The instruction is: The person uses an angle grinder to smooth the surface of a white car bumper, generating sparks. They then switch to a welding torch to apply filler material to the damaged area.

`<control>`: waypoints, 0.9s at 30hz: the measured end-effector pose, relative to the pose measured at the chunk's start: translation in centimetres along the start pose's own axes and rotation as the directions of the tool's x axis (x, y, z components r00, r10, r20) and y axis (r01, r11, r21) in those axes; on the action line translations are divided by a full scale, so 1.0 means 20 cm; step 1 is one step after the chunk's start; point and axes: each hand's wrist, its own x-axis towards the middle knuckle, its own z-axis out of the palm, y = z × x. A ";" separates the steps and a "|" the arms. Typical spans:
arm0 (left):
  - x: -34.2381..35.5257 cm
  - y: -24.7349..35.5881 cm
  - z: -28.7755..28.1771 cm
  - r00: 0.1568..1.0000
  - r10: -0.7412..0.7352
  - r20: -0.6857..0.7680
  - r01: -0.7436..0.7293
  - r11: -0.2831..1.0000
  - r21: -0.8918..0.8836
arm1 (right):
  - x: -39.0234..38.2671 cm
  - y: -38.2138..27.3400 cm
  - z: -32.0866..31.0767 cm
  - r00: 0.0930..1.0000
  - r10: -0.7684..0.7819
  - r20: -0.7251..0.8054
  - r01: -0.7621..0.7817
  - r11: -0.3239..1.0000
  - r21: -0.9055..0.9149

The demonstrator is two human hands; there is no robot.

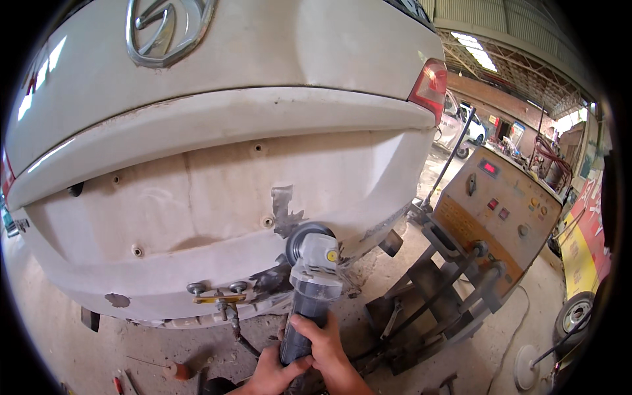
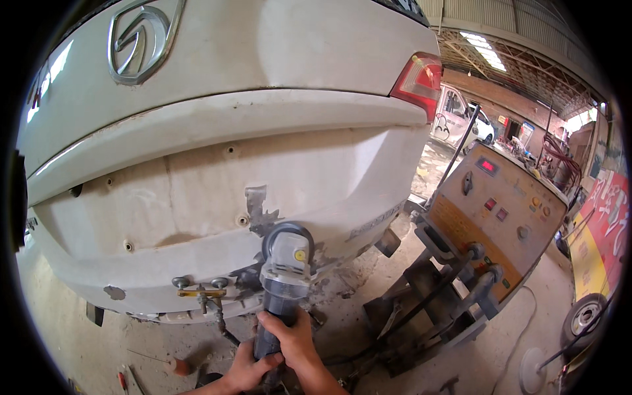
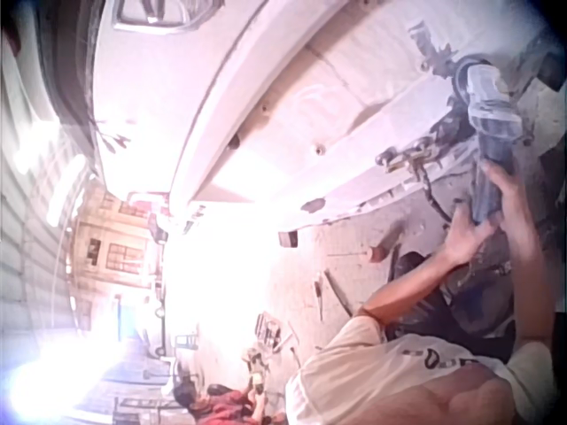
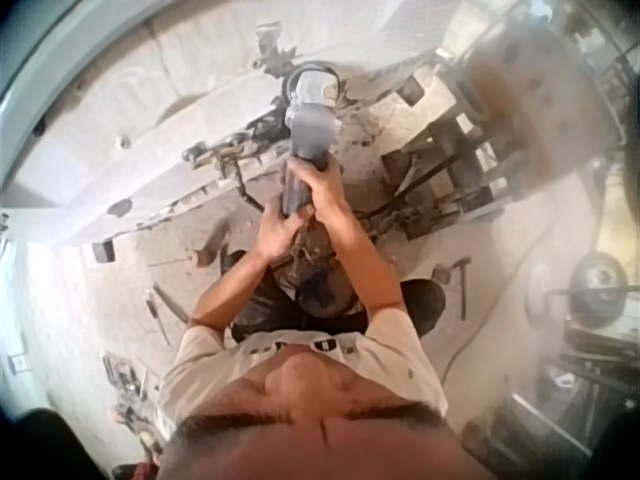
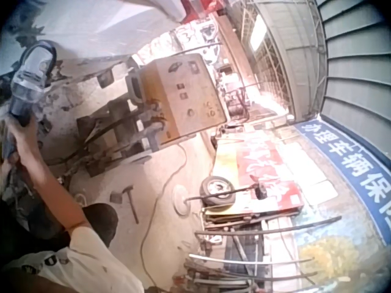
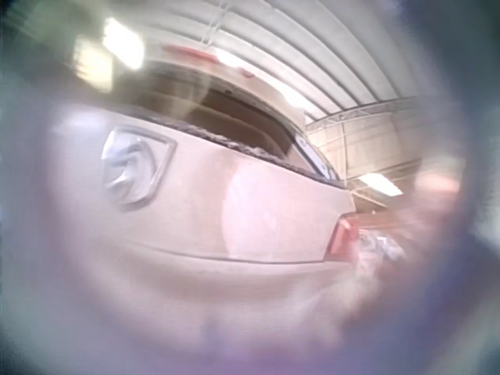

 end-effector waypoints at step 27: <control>-0.03 -0.04 0.02 0.983 0.152 -0.099 -0.158 0.986 -0.052 | -0.04 0.02 0.03 1.000 0.009 0.016 -0.008 1.000 -0.019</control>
